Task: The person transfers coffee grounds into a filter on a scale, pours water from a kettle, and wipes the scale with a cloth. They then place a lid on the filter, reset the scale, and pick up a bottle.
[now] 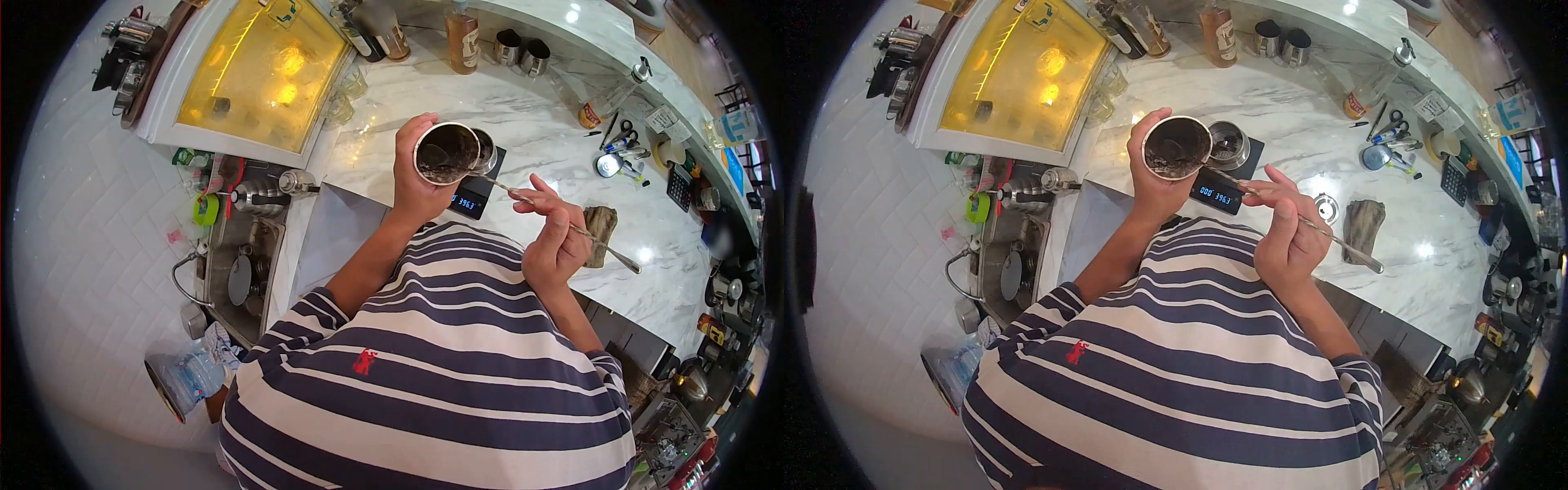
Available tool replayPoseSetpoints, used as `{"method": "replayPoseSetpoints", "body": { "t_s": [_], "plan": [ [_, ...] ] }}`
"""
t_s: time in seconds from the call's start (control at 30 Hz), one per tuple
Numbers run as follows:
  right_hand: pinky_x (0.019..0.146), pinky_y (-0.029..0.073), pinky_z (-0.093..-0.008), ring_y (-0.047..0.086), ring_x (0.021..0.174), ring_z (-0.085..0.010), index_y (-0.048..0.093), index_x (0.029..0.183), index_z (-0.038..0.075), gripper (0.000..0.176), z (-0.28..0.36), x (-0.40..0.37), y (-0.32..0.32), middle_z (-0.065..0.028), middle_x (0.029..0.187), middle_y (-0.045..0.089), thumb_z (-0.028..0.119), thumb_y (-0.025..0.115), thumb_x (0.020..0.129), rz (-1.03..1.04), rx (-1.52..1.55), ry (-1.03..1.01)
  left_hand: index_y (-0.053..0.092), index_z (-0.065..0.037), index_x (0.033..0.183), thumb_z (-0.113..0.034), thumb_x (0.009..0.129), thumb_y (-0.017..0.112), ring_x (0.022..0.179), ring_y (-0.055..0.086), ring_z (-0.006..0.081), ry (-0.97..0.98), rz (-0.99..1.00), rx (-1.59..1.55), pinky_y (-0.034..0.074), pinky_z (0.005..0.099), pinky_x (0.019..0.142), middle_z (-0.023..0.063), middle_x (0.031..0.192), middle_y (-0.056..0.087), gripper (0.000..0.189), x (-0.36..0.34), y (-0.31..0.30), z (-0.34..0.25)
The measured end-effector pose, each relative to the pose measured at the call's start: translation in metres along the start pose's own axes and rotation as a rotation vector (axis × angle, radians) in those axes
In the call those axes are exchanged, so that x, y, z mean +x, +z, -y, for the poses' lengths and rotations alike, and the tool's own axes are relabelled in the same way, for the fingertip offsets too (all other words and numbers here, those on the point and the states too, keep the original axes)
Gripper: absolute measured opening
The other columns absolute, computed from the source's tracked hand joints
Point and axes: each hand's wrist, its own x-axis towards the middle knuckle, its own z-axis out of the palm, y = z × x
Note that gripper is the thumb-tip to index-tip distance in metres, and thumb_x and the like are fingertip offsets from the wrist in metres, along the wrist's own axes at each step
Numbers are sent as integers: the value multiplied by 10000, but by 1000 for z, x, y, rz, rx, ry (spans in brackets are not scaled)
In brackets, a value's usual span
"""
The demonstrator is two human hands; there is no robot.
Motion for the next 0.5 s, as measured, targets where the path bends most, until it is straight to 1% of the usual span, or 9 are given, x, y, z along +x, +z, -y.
{"method": "replayPoseSetpoints", "body": {
  "t_s": [0.13,0.23,0.43,0.5],
  "plan": [
    [1109,516,-574,786,925,-280,640,1034,-31,349,-1,-2,3,-165,854,755,173,389,1167,-62,75,90,293,-52,1537,88,777,876,1325,580,274,-32,-34,-15,505,367,1111,203,1557,418,968,-6,7,3],
    [1120,513,-558,782,922,-283,625,1042,-28,365,-1,-1,5,-161,848,751,193,367,1176,-80,69,161,284,-46,1537,98,789,861,1336,574,272,-38,-58,10,504,365,1116,198,1566,407,956,-7,10,3],
    [1141,503,-511,776,946,-299,606,1074,-31,369,-3,-2,6,-177,892,753,223,364,1186,-165,256,345,280,-46,1540,84,795,864,1355,564,274,-65,-79,35,497,370,1132,196,1566,411,956,-8,10,4],
    [1120,518,-485,774,959,-307,600,1080,-33,366,-5,2,3,-186,905,755,229,368,1188,-172,309,392,279,-48,1542,74,792,872,1358,562,275,-73,-83,43,492,374,1136,195,1563,417,964,-8,9,5]
  ]
}}
